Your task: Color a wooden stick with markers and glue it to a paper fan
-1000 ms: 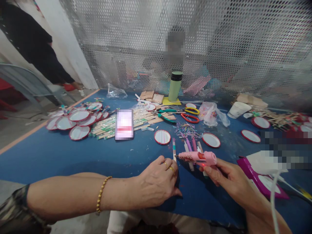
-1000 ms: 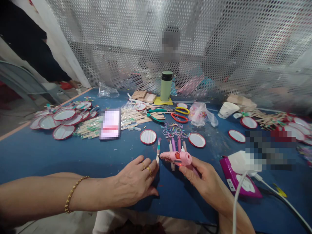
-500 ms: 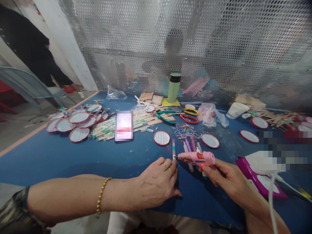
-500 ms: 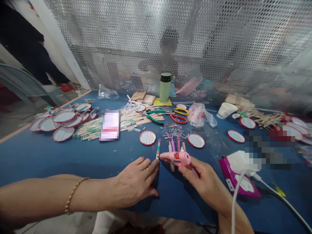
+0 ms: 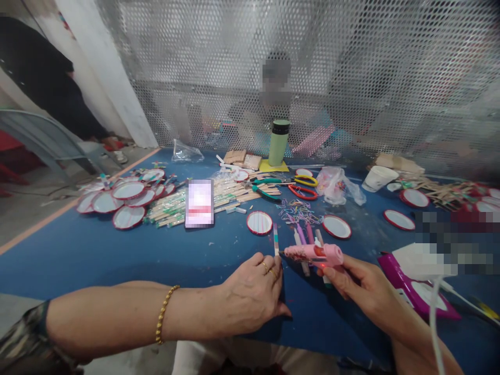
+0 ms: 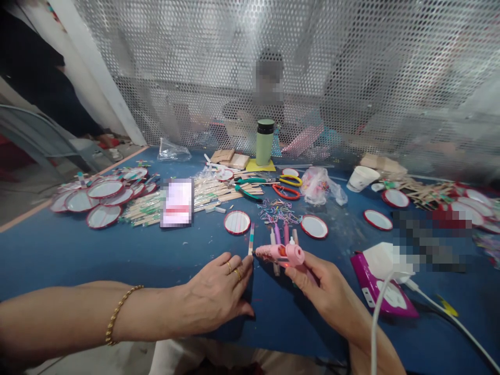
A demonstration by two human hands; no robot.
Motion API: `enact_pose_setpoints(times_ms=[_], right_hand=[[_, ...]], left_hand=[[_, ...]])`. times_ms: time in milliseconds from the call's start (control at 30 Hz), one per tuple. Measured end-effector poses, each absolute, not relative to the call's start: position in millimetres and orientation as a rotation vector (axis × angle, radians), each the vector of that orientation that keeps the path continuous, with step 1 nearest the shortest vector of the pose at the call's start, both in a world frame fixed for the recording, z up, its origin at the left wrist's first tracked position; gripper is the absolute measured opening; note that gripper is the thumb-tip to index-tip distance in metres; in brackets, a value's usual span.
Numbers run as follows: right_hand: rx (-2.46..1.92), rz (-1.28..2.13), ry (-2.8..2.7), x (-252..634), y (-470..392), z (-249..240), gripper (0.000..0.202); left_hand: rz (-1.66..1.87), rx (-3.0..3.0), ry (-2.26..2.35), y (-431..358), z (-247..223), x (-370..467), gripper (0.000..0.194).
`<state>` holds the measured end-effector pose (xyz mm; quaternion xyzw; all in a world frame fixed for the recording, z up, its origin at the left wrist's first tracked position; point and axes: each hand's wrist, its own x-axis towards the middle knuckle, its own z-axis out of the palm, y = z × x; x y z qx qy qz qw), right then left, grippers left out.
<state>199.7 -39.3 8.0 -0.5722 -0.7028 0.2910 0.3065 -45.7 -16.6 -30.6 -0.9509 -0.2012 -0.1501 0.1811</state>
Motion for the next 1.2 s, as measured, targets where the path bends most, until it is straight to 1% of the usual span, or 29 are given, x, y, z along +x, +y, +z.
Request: enact_pose_setpoints(times_ms=[333,533,800,933,1200], right_hand=[[-1.49,0.764,-1.865,200.0,-40.0,9.0,0.044],[-1.479,0.76,-1.871,197.5,-38.5,9.3,0.046],[-1.487,0.748,-1.905,197.0,-37.4,6.6,0.045],[-1.493,0.745,-1.915,199.3,-39.0,5.1,0.044],[-1.481,0.732,-1.915,198.6,-37.6,6.4,0.047]], left_hand=[[-0.433,-2.705,-0.565,-15.5,-30.5,-46.8,0.063],[-0.46,-2.701,-0.57,-14.9,-31.3,-46.6,0.059],[-0.422,-2.699,-0.577,-16.0,-27.4,-46.0,0.058],[-0.402,-2.71,-0.585,-14.3,-26.3,-44.9,0.054],[-0.346,-2.724,-0.606,-15.4,-31.2,-42.9,0.05]])
